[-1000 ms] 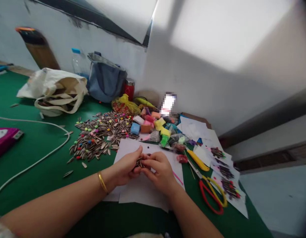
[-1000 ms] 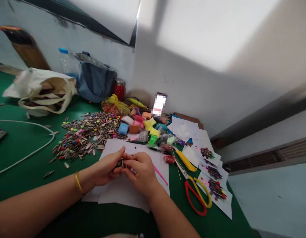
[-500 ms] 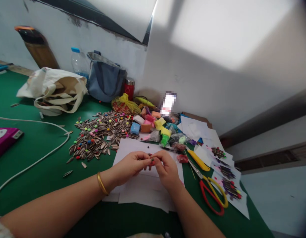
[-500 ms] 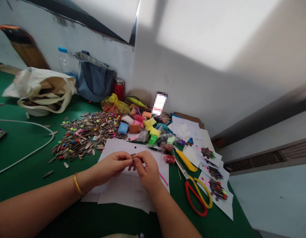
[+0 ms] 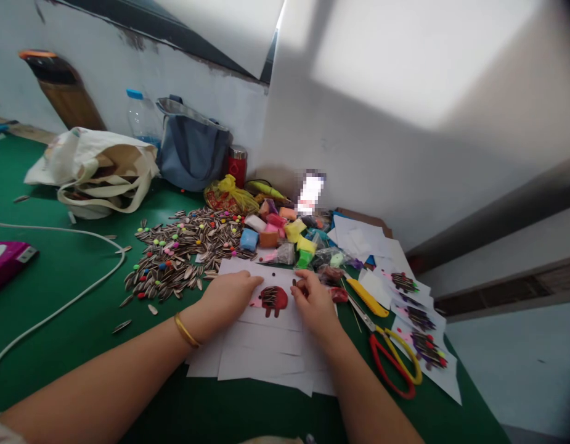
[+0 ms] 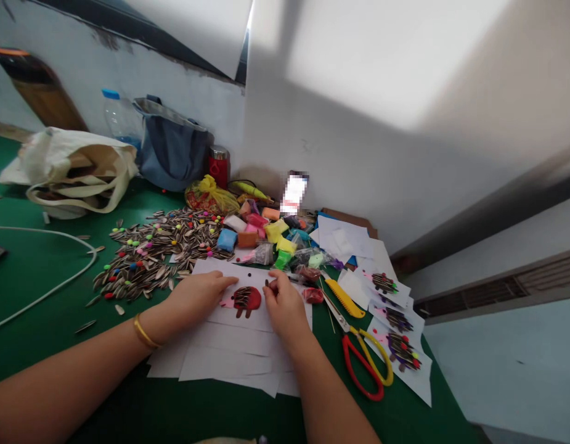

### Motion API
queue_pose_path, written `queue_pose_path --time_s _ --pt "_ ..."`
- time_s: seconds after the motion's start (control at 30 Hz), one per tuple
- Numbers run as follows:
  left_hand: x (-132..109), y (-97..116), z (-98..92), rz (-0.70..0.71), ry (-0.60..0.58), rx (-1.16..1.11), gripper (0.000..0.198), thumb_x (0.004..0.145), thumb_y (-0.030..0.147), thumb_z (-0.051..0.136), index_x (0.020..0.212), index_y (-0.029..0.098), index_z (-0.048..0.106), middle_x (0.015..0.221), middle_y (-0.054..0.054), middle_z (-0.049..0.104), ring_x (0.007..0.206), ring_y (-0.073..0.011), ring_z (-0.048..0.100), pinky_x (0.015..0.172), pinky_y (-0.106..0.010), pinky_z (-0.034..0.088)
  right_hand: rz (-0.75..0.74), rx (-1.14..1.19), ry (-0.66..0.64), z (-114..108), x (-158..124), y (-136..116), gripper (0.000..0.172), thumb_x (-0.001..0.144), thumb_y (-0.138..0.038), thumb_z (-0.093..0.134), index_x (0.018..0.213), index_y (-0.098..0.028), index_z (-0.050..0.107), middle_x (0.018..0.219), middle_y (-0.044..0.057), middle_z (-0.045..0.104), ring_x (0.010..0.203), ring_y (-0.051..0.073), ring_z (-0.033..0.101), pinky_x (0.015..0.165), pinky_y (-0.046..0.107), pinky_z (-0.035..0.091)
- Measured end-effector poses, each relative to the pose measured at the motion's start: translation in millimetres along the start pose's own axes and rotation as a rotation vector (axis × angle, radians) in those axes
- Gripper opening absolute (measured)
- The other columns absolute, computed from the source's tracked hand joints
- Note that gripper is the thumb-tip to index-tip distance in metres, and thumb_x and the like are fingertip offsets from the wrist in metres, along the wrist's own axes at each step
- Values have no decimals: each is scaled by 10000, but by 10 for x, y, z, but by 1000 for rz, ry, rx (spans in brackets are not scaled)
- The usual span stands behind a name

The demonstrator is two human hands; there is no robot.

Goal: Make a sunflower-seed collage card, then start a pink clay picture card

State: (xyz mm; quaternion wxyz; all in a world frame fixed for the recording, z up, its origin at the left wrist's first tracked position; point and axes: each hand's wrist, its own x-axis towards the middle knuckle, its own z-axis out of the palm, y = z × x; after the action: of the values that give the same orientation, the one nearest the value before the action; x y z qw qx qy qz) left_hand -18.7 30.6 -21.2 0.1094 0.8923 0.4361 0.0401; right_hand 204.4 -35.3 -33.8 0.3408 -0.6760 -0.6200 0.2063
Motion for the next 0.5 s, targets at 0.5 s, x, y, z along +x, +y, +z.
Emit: queue_pose_path --time_s 0.5 --pt "-62 51 -48 27 -63 3 410 891 187 472 1220 357 648 888 -66 632 712 -206 630 611 -292 402 -113 -108 -101 -63 -13 -77 140 828 -145 579 844 -208 703 880 38 690 859 195 616 771 314 454"
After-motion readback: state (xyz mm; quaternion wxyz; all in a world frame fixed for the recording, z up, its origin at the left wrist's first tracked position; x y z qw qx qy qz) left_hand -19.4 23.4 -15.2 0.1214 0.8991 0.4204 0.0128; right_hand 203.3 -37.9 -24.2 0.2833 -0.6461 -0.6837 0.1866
